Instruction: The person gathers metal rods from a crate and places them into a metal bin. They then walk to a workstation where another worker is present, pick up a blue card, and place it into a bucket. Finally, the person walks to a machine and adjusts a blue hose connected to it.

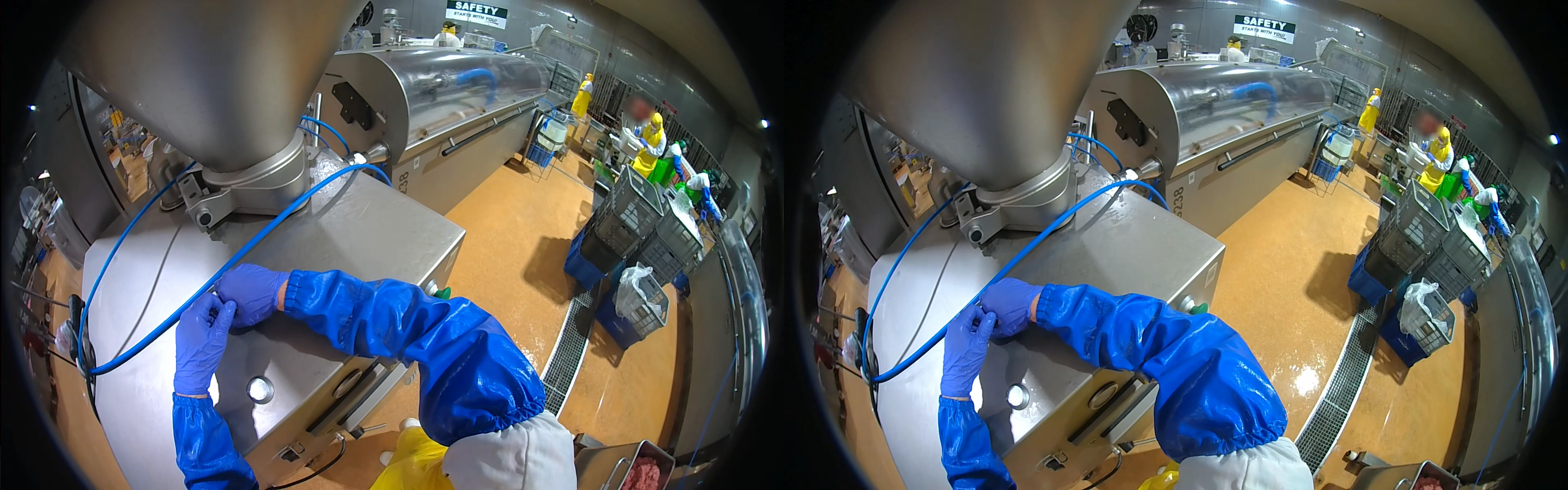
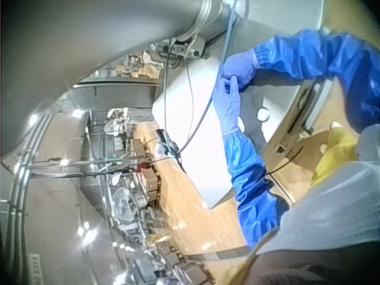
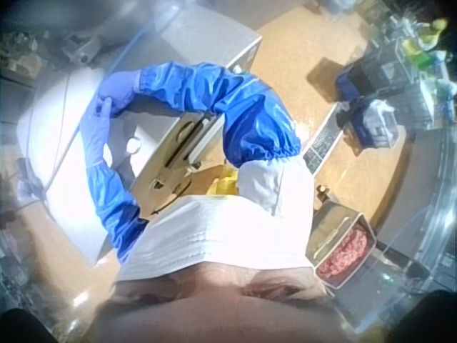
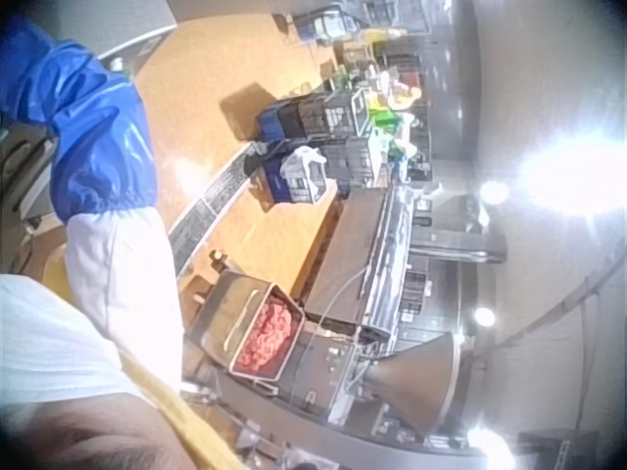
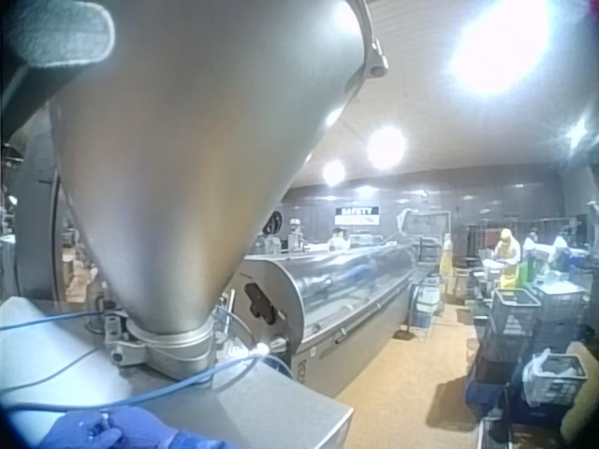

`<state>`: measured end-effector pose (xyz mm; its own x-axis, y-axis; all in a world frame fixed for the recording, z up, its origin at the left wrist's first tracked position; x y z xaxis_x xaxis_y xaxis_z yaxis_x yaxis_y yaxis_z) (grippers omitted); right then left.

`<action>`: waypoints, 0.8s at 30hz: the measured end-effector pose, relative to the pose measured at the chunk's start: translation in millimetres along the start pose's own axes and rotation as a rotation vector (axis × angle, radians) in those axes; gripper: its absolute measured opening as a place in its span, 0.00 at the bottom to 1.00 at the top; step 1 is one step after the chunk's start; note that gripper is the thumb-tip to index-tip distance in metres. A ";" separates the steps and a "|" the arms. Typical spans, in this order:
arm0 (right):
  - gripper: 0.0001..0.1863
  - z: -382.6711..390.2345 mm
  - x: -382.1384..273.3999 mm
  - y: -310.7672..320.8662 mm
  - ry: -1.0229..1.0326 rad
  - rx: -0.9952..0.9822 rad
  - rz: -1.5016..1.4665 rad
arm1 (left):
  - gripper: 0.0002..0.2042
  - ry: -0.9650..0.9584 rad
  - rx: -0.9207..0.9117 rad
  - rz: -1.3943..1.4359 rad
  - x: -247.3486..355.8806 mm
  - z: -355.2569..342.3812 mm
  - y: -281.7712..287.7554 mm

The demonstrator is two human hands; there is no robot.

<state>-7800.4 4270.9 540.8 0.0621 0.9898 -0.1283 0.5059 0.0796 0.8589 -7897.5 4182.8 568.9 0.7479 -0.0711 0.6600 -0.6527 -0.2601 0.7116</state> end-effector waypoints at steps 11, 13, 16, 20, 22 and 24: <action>0.13 -1.5 -9.1 9.7 -0.056 -0.092 -0.035 | 0.15 -0.003 0.011 -0.006 -0.3 1.2 1.8; 0.13 -1.3 -7.7 8.2 -0.046 -0.087 -0.034 | 0.15 -0.006 0.007 0.008 -1.6 0.6 1.1; 0.14 -1.2 -7.6 8.3 -0.038 -0.078 -0.037 | 0.15 0.008 -0.005 0.016 -4.3 -0.6 -0.2; 0.14 -1.7 -6.8 7.2 -0.024 -0.072 -0.047 | 0.15 0.002 -0.004 0.004 -3.6 -0.5 0.6; 0.14 -1.2 -7.5 8.1 -0.031 -0.069 -0.044 | 0.16 -0.011 0.005 -0.003 -5.8 -1.0 -0.4; 0.14 -0.8 -8.5 10.0 -0.040 -0.072 -0.042 | 0.16 -0.011 0.004 -0.007 -6.2 -1.5 -0.7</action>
<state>-7796.5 4263.3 550.8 0.0768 0.9800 -0.1837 0.4460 0.1310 0.8854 -7901.8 4184.9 564.7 0.7535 -0.0801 0.6525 -0.6472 -0.2642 0.7150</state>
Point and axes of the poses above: each hand's wrist, its own z-axis away from the middle knuckle, its own y-axis out of the back of the hand, x = y × z, the point moved 4 cm from there along -z, towards the middle knuckle, and after that the axes turned 10 degrees about y, right-handed, at the moved point
